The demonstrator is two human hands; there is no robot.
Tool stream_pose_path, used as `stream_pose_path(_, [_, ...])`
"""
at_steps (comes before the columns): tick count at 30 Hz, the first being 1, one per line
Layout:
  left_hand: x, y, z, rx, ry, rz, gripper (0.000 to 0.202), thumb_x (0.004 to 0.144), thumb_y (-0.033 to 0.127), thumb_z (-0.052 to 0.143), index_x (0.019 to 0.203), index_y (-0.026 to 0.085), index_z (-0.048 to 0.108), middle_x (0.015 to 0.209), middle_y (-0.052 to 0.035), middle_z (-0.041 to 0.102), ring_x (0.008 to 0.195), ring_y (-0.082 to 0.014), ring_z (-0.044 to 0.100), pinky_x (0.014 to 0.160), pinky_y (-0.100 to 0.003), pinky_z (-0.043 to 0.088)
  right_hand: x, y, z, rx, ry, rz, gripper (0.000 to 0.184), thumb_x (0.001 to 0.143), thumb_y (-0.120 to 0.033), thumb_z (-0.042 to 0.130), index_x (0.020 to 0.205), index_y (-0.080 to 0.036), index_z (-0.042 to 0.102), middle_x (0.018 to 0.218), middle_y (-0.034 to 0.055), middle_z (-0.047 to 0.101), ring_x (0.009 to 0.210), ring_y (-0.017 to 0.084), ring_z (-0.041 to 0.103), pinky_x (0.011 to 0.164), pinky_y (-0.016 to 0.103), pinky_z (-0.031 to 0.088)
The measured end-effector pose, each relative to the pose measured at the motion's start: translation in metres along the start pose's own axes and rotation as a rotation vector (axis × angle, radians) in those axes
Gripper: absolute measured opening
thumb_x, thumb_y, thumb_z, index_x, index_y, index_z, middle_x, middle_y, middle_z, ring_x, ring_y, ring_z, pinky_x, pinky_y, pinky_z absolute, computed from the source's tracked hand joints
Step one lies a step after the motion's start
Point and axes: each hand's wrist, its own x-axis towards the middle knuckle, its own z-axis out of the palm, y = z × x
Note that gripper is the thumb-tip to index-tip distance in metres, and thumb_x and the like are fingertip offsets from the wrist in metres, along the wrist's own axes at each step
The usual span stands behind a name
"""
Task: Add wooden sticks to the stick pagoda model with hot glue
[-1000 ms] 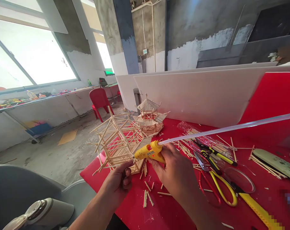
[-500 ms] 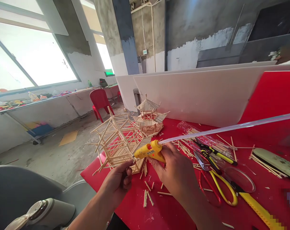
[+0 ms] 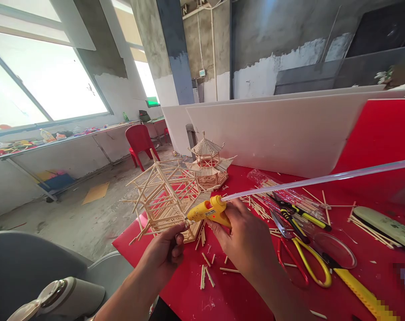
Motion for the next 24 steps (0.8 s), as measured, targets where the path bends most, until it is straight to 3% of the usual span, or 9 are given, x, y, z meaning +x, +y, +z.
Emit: stream_pose_path(24, [-0.0005, 0.0011, 0.0024, -0.002, 0.029, -0.018, 0.008, 0.074, 0.020, 0.064, 0.071, 0.014, 0.060, 0.042, 0.0061, 0.048, 0.029, -0.0038, 0.032, 0.032, -0.016, 0.018, -0.0004, -0.0033, 0.0002, -0.010, 0.001, 0.015, 0.025, 0.085, -0.046, 0.061, 0.098, -0.024, 0.061, 0.093, 0.0028, 0.065, 0.074, 0.019, 0.065, 0.058, 0.028, 0.043])
